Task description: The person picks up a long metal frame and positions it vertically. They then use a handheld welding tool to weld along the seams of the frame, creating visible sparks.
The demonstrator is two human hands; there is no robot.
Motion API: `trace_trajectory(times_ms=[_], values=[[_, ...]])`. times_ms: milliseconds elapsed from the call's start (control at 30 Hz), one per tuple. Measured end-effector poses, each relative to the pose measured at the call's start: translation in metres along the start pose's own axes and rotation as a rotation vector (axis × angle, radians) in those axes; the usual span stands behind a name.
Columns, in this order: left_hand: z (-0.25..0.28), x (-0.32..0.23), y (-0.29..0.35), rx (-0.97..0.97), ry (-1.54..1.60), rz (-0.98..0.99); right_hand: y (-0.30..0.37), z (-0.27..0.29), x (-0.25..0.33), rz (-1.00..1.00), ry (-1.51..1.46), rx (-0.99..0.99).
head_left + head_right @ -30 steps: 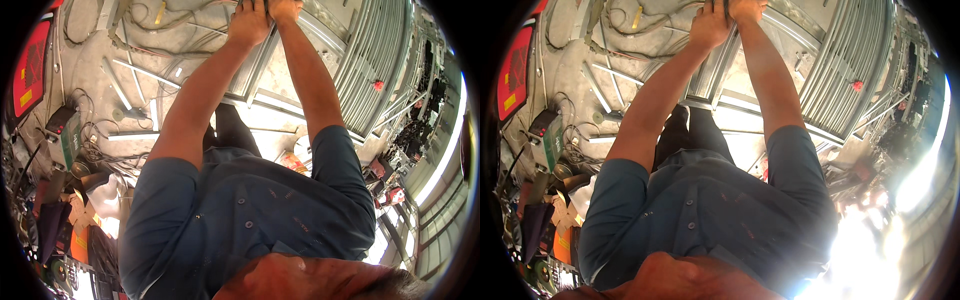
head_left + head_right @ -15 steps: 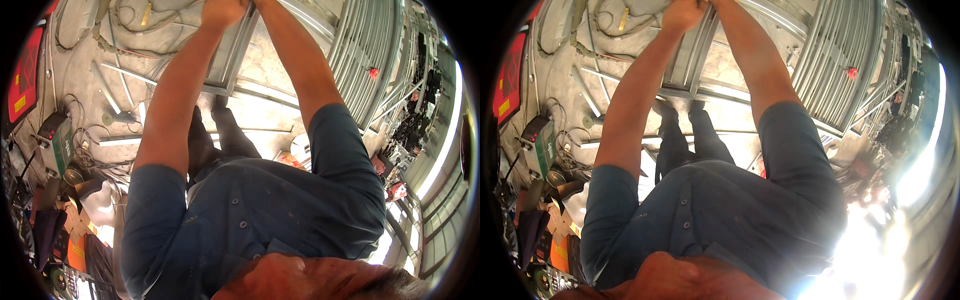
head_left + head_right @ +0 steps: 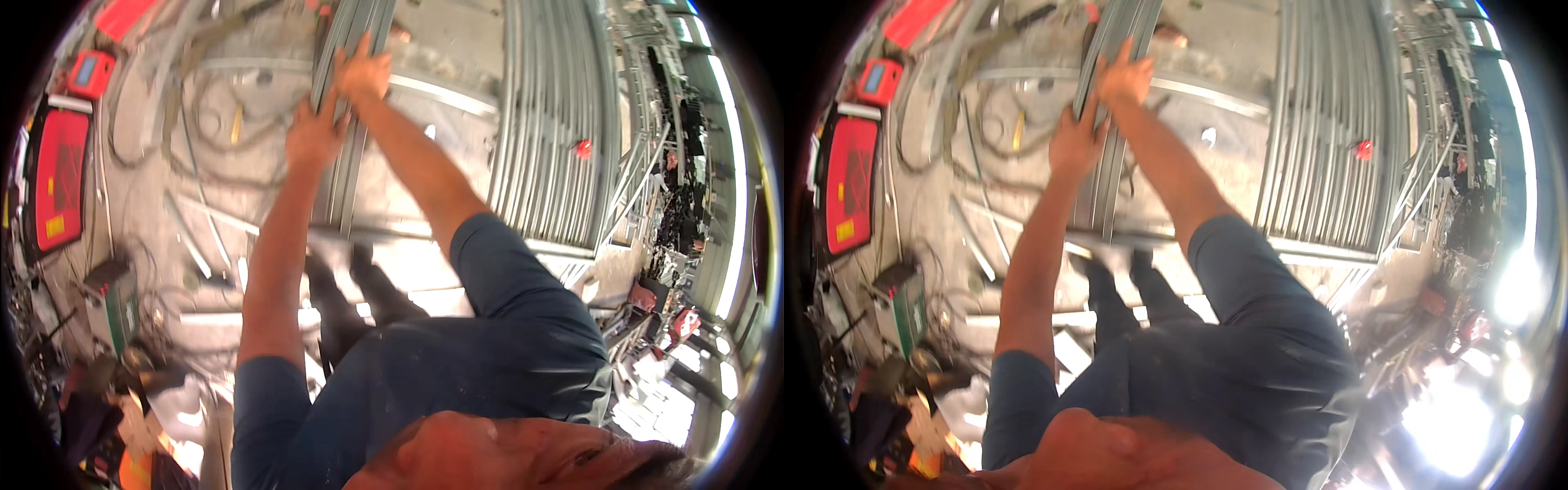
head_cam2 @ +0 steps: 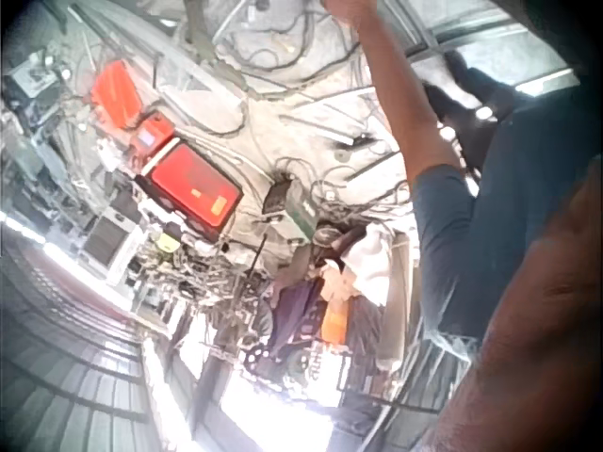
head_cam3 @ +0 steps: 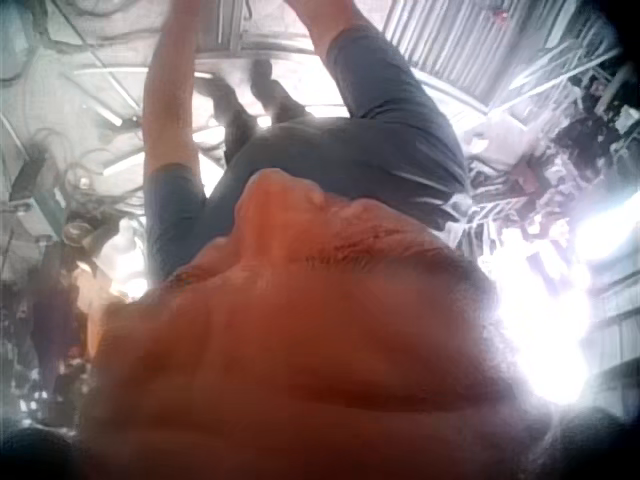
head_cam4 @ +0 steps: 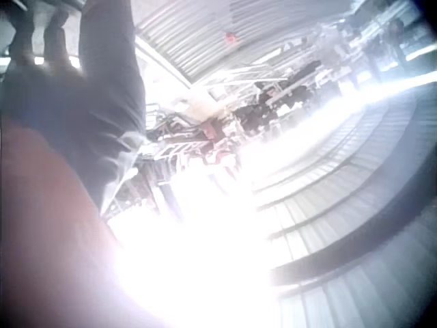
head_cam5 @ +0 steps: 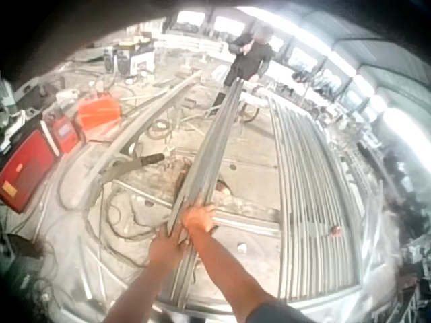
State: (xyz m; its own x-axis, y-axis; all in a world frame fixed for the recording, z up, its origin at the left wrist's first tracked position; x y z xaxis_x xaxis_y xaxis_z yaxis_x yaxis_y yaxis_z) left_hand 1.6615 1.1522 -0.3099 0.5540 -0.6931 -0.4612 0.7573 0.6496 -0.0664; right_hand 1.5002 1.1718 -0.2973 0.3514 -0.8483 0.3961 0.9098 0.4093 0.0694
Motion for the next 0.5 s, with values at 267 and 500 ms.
trace_trajectory(times_ms=[267, 500], values=[[0.000, -0.008, -0.007, 0.060, -0.015, 0.083, 0.004, 0.011, 0.002, -0.022, -0.070, 0.012], [0.008, -0.013, -0.010, 0.088, -0.028, 0.110, 0.004, 0.013, 0.008, -0.045, -0.053, 0.030]])
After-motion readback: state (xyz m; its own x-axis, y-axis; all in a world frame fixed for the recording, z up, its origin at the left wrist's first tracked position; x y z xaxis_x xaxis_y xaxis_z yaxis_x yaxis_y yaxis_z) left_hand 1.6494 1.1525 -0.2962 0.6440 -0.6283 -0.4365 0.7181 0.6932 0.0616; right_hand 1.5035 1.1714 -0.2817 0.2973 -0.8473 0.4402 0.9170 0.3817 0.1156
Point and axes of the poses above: each hand's wrist, its own y-axis away from the middle knuckle, its own z-axis out of the back of the hand, x = y × z, the point moved 5 cm from there along -y, towards the middle knuckle, and after that the axes turned 6 degrees about z, right-handed, at the moved point
